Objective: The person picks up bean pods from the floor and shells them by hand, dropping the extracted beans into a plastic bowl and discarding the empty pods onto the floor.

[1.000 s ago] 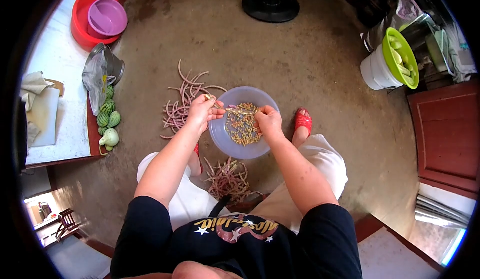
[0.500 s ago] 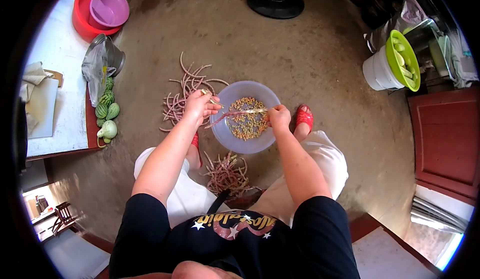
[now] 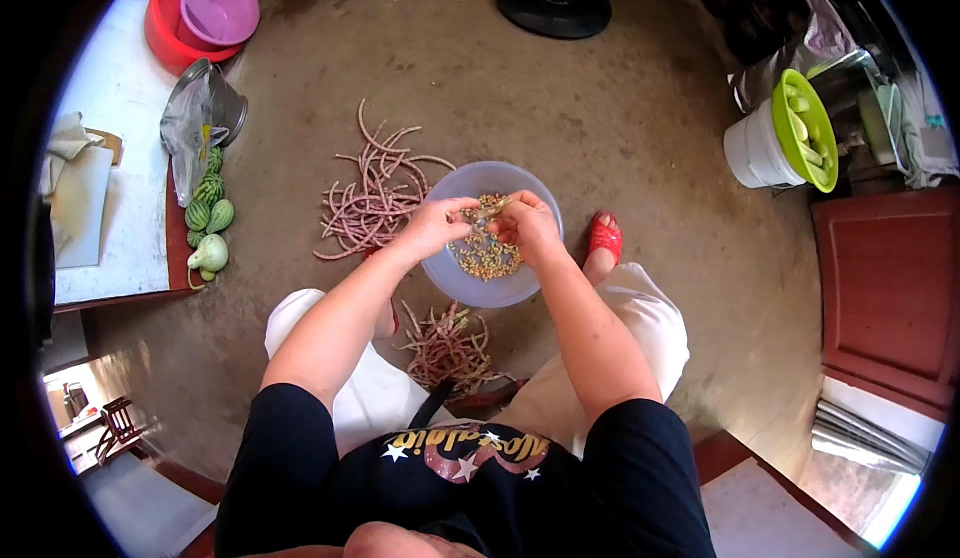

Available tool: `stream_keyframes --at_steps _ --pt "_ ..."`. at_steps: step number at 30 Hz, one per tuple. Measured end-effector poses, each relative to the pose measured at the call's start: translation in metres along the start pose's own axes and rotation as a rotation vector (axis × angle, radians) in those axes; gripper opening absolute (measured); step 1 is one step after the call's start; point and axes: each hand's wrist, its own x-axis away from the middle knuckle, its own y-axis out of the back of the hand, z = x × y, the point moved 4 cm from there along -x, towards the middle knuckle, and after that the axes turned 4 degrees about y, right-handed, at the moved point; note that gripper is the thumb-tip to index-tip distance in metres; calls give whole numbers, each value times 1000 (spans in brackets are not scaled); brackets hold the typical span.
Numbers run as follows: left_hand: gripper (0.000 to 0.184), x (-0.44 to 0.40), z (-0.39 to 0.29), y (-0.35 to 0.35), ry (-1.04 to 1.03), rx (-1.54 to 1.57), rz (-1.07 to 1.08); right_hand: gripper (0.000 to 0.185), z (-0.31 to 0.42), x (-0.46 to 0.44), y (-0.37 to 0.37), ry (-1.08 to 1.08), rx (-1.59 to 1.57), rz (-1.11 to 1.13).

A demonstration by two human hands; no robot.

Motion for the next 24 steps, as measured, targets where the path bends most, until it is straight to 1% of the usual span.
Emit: stream_keyframes --at_steps 1,2,3,4,5,6,7,9,10,11,12,13,14,15,16,18,20,22,23,24 --pt "37 -6 7 -8 -14 20 81 5 0 -1 1 2 3 1" --pt "27 -11 9 -14 -145 -8 46 4 -2 -2 1 -12 -35 47" --pt "27 -9 -4 -15 -154 -8 54 4 0 -2 5 -20 -76 83" --pt "23 0 -20 -11 -94 -115 67 4 0 -2 6 -16 -81 76" --pt "22 5 -28 -11 -33 -223 78 2 -1 -2 7 -19 -8 37" --pt "24 5 -23 -14 64 -206 85 2 -3 -1 7 -26 63 -1" --pt "24 4 -17 -17 68 -209 90 2 -6 0 4 -29 58 -4" --pt "30 1 -5 -22 157 -358 149 7 -8 2 -7 -30 162 83" --pt "32 4 -5 -22 181 -413 166 12 -10 2 -10 6 286 109" --pt "32 7 1 -24 169 -417 178 13 -10 5 -12 8 413 143" --pt "32 7 7 -24 107 -417 122 13 -23 -2 -6 30 431 180" --pt "32 5 9 -27 30 -409 81 13 -33 -4 -2 -93 341 214" --pt "32 6 8 -28 85 -370 147 12 -35 1 -1 -185 245 211" --pt "32 7 9 -27 145 -334 210 11 -50 -9 8 -181 205 212" --pt "32 7 14 -28 148 -292 224 10 -46 -4 6 -225 169 218" --pt "33 2 20 -25 153 -255 238 9 -46 -2 3 -222 111 222" --pt "33 2 29 -19 160 -195 181 9 -46 -1 0 -223 70 242" --pt "32 4 24 -15 183 -183 160 9 -40 -4 -4 -109 171 290" --pt "32 5 22 -12 200 -170 144 9 -41 -5 -6 -116 167 307" --pt "31 9 15 -9 233 -152 167 9 -37 -4 -10 -103 252 302"
